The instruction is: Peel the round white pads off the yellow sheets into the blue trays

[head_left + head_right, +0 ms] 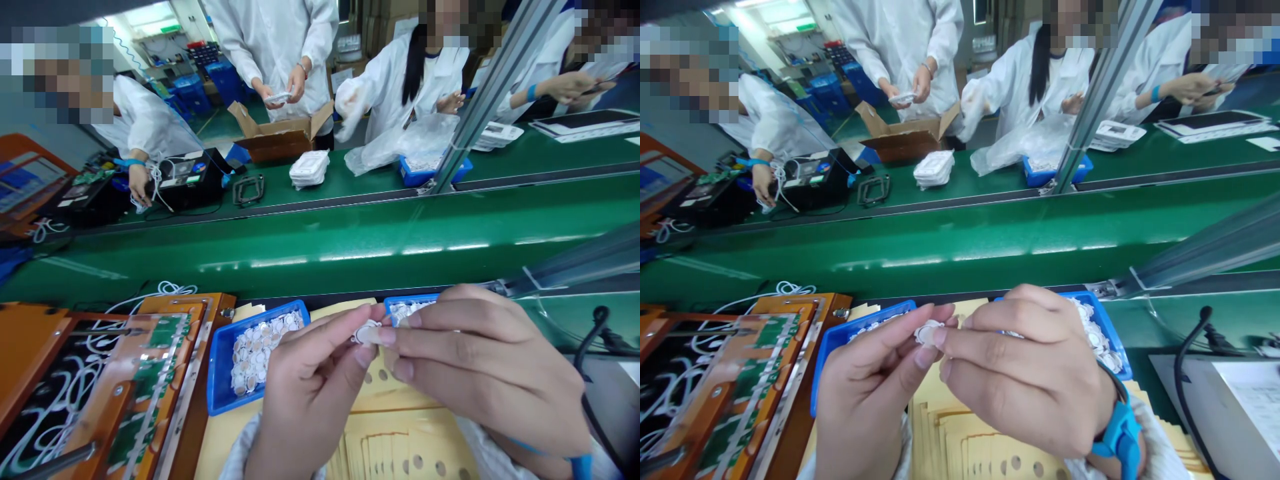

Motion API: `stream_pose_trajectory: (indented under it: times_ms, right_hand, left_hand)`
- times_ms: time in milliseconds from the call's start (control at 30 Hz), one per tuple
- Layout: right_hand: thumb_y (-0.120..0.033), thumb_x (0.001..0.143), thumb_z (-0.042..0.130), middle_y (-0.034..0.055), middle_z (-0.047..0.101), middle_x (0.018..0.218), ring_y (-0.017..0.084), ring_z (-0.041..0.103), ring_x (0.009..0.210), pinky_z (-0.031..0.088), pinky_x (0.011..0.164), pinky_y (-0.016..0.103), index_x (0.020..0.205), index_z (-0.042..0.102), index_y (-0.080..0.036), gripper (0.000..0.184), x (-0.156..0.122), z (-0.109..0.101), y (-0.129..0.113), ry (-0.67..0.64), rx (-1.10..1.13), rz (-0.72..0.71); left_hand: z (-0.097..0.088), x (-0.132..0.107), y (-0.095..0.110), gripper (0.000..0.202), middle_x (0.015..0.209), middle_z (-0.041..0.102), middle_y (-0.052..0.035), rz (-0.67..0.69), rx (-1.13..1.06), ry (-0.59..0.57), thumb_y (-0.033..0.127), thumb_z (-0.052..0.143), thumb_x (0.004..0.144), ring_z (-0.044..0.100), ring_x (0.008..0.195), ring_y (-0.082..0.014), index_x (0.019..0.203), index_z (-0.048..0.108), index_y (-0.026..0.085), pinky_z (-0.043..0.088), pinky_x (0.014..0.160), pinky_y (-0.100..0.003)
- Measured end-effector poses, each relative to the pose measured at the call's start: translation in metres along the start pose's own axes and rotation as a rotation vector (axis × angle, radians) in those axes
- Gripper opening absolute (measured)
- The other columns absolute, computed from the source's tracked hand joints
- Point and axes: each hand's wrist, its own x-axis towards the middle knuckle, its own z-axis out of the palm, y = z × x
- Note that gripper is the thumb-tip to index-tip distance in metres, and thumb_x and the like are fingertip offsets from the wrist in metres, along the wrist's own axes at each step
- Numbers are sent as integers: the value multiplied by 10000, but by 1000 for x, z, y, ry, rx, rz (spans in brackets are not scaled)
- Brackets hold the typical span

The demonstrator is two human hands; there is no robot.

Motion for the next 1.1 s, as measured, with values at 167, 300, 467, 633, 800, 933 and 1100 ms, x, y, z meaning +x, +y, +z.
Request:
stream_pose_trajectory:
  times_ms: [167, 300, 467, 633, 800, 933, 1100]
  right_hand:
    - [-209, 1080, 565, -24, 851, 843, 199, 811, 887, 641, 713, 346, 1007, 746, -322, 226, -1, 0, -3, -7, -6, 8]
    - [-214, 1070, 618, -28, 854, 877, 200, 811, 918, 643, 718, 344, 1005, 760, -345, 204, 1, -4, -6, -50, 10, 75]
    - [-188, 1045, 650, -18, 858, 904, 207, 809, 943, 642, 742, 351, 1038, 760, -318, 170, 0, -6, -7, -58, 29, 64]
    - [-181, 1074, 609, 14, 860, 911, 195, 806, 955, 648, 731, 327, 998, 764, -242, 183, -1, -2, -5, -11, -2, 33]
    - [-172, 1094, 562, 8, 862, 918, 187, 808, 930, 654, 692, 328, 967, 768, -232, 250, -1, 1, -6, 41, -11, 11]
    - [-165, 1077, 595, 26, 864, 950, 196, 810, 975, 671, 720, 335, 1005, 762, -215, 189, 1, -4, -7, -22, 4, 24]
    - [-169, 1074, 603, 13, 864, 948, 201, 815, 980, 677, 713, 332, 1016, 765, -244, 187, 1, -5, -5, -37, -4, 21]
  left_hand:
    - [1, 1, 1, 438, 1144, 835, 21, 2, -4, -4, 89, 746, 946, 793, 809, -129, 1231, 802, 416, 625, 636, -165]
    - [2, 1, 1, 437, 1141, 836, 19, -9, -14, -5, 80, 738, 946, 792, 810, -129, 1224, 807, 409, 624, 643, -164]
    - [1, 1, 0, 434, 1138, 836, 8, -7, -15, -10, 77, 740, 942, 768, 742, -119, 1229, 808, 396, 624, 628, -175]
    - [1, 2, 0, 427, 1135, 837, 2, 5, -2, -9, 81, 737, 945, 755, 715, -115, 1233, 808, 387, 621, 614, -175]
    - [1, 1, 0, 450, 1145, 835, 20, 6, 9, -17, 83, 730, 951, 764, 741, -107, 1246, 797, 416, 626, 635, -162]
    - [0, 0, 0, 450, 1150, 833, 17, 9, 19, -21, 83, 724, 954, 773, 748, -115, 1252, 795, 412, 635, 637, -171]
    - [0, 1, 0, 432, 1140, 836, 5, 15, 17, -19, 75, 736, 943, 794, 802, -138, 1239, 806, 382, 646, 651, -180]
